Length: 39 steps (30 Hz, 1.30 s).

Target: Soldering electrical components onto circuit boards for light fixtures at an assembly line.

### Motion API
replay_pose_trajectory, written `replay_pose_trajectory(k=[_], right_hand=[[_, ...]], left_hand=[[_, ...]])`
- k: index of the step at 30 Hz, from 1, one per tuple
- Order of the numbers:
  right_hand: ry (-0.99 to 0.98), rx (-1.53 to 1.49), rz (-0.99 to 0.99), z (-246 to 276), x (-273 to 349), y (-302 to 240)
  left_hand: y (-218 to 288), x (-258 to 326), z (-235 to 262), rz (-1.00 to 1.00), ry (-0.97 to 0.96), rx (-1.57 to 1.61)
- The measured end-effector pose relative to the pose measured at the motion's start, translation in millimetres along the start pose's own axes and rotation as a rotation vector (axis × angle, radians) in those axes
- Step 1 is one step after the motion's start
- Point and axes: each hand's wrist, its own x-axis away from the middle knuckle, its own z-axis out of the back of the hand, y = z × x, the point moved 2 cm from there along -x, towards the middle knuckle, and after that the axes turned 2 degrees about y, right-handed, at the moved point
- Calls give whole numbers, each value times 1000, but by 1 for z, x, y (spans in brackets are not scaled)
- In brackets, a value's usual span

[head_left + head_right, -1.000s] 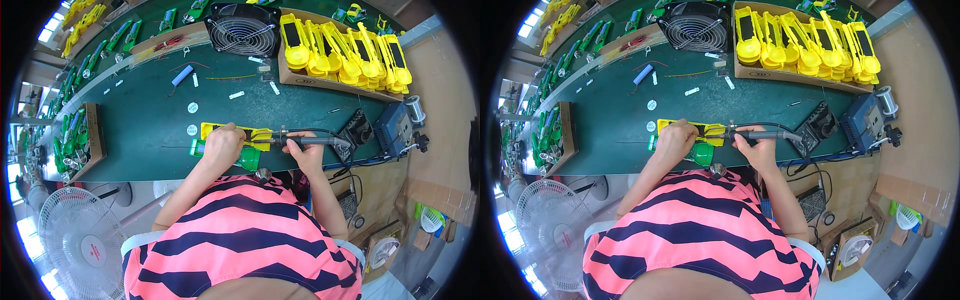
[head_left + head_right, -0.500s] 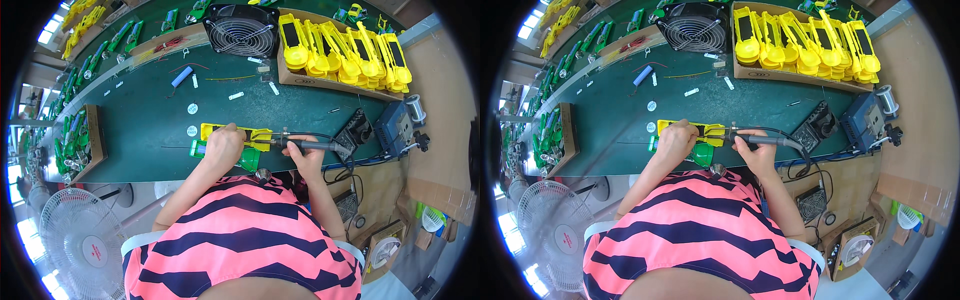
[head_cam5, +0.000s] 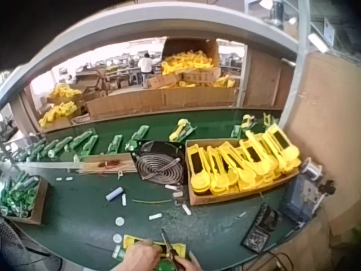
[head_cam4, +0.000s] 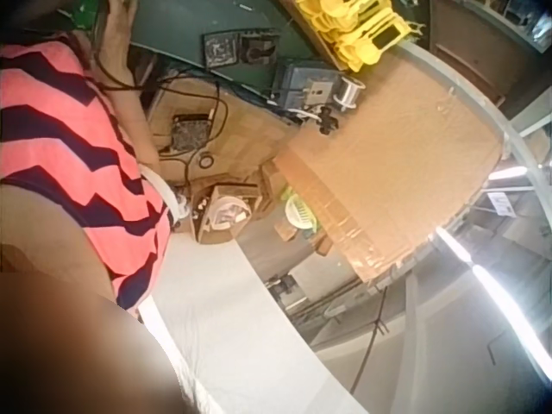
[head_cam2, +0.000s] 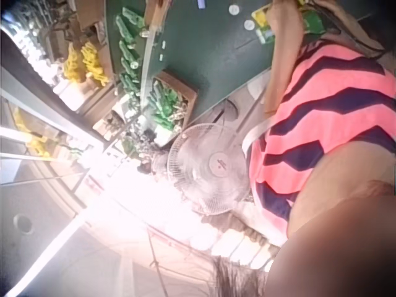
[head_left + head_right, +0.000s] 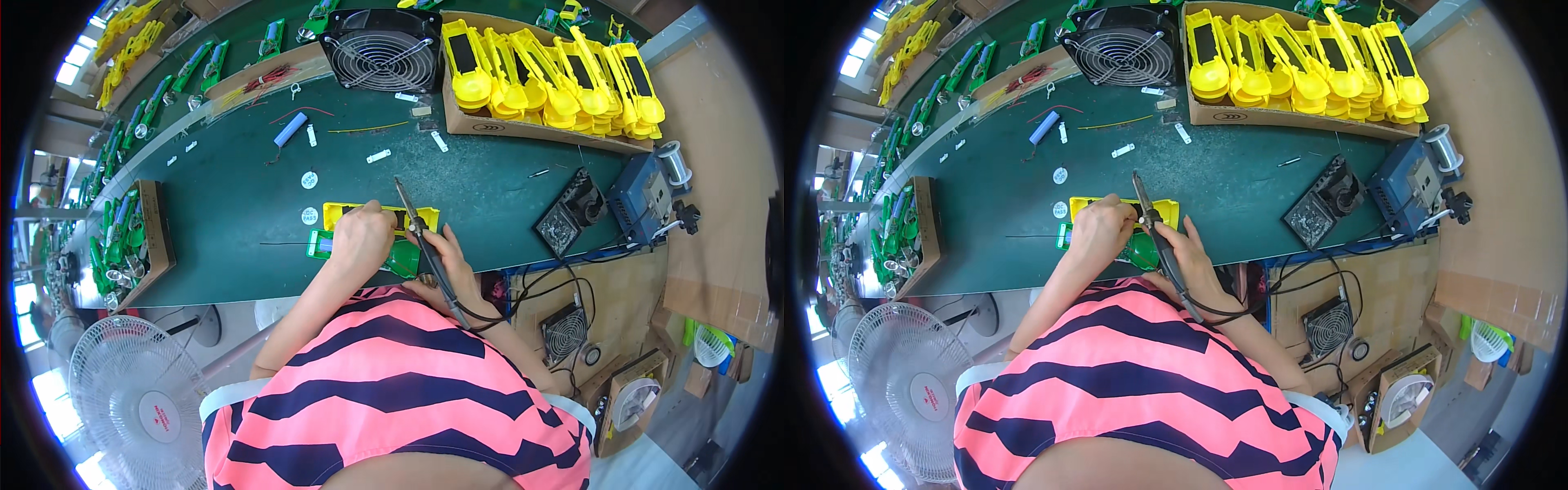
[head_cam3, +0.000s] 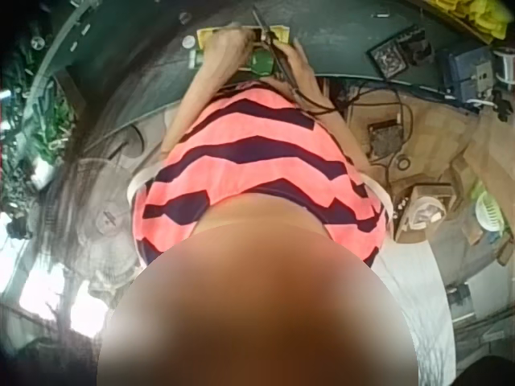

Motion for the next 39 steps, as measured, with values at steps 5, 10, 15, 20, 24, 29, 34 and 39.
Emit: replay_pose_trajectory(k=[5, 10, 15, 20, 24, 29, 34, 39], right_hand=[[34, -57, 43, -2, -1, 5], [46, -59, 61, 5, -5, 9], [23, -16, 155, 27, -24, 3], [4, -43, 62, 30, -27, 4], [141, -63, 173, 30, -19, 1], [269, 90, 281, 41, 6, -6], [592, -334, 225, 19, 30, 18], [625, -787, -152, 10, 28, 14]], left_hand=[[-1, 1, 5, 4, -48, 33], [-6, 6, 55, -79, -70, 253], [-14, 32, 52, -44, -11, 141], [-2, 39, 10, -113, 435, 259], [3, 32, -4, -18, 407, 381], [4, 32, 3, -26, 299, 325], [-2, 30, 9, 50, 228, 410], [-3, 31, 8, 89, 224, 436]])
